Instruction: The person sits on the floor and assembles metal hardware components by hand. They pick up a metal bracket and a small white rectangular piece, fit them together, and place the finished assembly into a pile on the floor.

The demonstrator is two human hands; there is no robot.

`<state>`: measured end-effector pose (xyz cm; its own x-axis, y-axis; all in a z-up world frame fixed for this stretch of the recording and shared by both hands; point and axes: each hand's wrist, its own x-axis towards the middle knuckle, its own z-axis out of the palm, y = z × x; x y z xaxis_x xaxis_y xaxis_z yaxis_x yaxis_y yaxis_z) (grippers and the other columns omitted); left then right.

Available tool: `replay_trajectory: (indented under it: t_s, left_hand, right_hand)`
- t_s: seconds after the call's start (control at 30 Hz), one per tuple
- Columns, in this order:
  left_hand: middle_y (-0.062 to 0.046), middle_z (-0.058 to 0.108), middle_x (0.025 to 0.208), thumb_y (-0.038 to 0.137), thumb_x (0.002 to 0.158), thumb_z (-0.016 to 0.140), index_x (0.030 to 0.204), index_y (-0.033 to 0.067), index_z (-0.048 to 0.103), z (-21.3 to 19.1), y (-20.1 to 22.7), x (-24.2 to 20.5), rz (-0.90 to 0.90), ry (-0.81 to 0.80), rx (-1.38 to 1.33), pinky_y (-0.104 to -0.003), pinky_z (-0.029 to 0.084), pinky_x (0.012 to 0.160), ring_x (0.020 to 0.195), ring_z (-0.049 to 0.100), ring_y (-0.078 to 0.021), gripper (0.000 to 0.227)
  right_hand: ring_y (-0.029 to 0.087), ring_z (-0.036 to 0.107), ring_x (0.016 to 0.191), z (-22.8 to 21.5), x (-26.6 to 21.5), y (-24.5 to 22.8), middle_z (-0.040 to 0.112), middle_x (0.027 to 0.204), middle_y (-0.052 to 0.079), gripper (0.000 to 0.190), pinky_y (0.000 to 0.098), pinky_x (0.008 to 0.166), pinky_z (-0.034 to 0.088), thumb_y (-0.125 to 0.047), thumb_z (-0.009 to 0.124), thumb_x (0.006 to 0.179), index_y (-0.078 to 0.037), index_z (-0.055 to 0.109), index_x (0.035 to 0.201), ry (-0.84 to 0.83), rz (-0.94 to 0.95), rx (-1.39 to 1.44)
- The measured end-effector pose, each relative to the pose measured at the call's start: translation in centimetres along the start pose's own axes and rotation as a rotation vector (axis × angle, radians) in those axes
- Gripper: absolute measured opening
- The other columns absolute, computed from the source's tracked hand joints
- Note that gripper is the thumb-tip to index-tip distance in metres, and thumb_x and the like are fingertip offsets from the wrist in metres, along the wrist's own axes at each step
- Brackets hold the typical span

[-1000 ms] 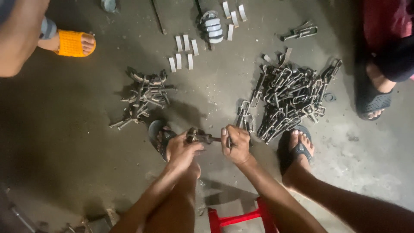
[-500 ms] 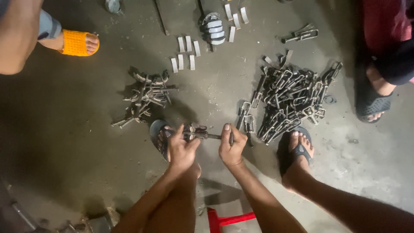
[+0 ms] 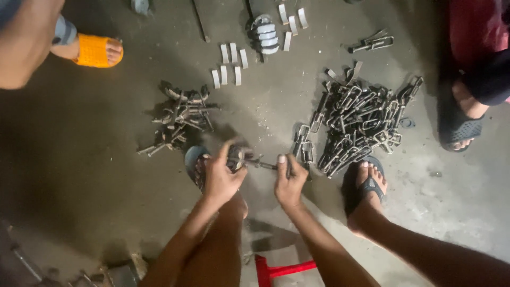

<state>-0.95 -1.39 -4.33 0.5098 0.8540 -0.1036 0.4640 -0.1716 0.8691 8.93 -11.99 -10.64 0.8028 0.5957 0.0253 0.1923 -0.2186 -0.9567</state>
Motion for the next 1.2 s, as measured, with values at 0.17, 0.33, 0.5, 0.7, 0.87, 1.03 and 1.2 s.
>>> replay_trajectory:
  t_s: [0.17,0.33,0.5,0.7,0.87,1.03,1.2]
  left_hand:
    - [-0.026,0.060,0.099,-0.003,0.057,0.065,0.132,0.0080,0.032,-2.1,1.8,1.0,-0.146,-0.210,-0.055,-0.044,0.051,0.073,0.090,0.059,-0.0422,0.083]
    - [-0.032,0.053,0.110,-0.001,0.063,0.063,0.140,0.0166,0.015,-4.3,5.9,1.7,-0.161,-0.356,0.023,-0.046,0.049,0.080,0.097,0.052,-0.0476,0.093]
    - [-0.038,0.048,0.110,-0.009,0.064,0.058,0.139,0.0082,0.010,-4.8,7.0,1.8,-0.074,-0.351,-0.047,-0.049,0.051,0.077,0.096,0.052,-0.0509,0.091]
    - [-0.036,0.052,0.107,-0.009,0.065,0.060,0.139,0.0051,0.010,-5.1,6.5,1.7,0.037,-0.346,-0.019,-0.051,0.051,0.073,0.092,0.055,-0.0501,0.091]
    - [-0.029,0.057,0.107,-0.006,0.065,0.061,0.139,0.0055,0.013,-5.5,7.4,1.9,0.107,-0.318,0.018,-0.046,0.052,0.073,0.090,0.059,-0.0441,0.089]
    - [-0.019,0.060,0.110,-0.003,0.065,0.060,0.138,0.0060,0.014,-5.2,6.2,1.9,0.128,-0.307,0.023,-0.042,0.052,0.073,0.090,0.061,-0.0387,0.086]
    - [-0.008,0.059,0.116,0.000,0.065,0.061,0.135,0.0020,0.024,-4.0,1.5,1.5,0.247,-0.208,0.049,-0.036,0.042,0.091,0.107,0.055,-0.0270,0.079]
  right_hand:
    - [0.012,0.036,0.043,-1.6,0.6,-0.1,0.048,0.047,0.004,0.027,0.0278,0.043,0.033,-0.015,0.050,0.089,-0.009,0.052,0.063,-0.178,-0.034,0.082]
    - [0.013,0.035,0.042,-2.3,0.4,-1.8,0.046,0.043,0.004,0.024,0.0281,0.042,0.033,-0.014,0.051,0.087,-0.006,0.055,0.065,-0.283,0.006,0.102]
    - [0.013,0.035,0.044,-2.3,0.6,-2.5,0.044,0.047,0.002,0.028,0.0275,0.042,0.033,-0.016,0.048,0.090,-0.008,0.053,0.064,-0.277,-0.011,0.228]
    - [0.013,0.035,0.047,-2.3,0.8,-3.4,0.040,0.051,0.002,0.027,0.0270,0.043,0.034,-0.015,0.047,0.091,-0.008,0.052,0.066,-0.315,0.007,0.350]
    - [0.012,0.033,0.045,-2.8,1.1,-4.5,0.040,0.049,0.002,0.031,0.0277,0.041,0.033,-0.019,0.047,0.090,-0.006,0.052,0.062,-0.395,0.169,0.523]
    - [0.013,0.034,0.042,-2.7,1.2,-4.8,0.039,0.048,0.003,0.032,0.0293,0.040,0.035,-0.021,0.051,0.089,-0.007,0.051,0.060,-0.415,0.303,0.684]
    - [0.012,0.033,0.041,-2.4,1.2,-5.6,0.036,0.048,0.005,0.023,0.0269,0.038,0.030,-0.018,0.057,0.084,-0.003,0.052,0.067,-0.531,0.600,0.785]
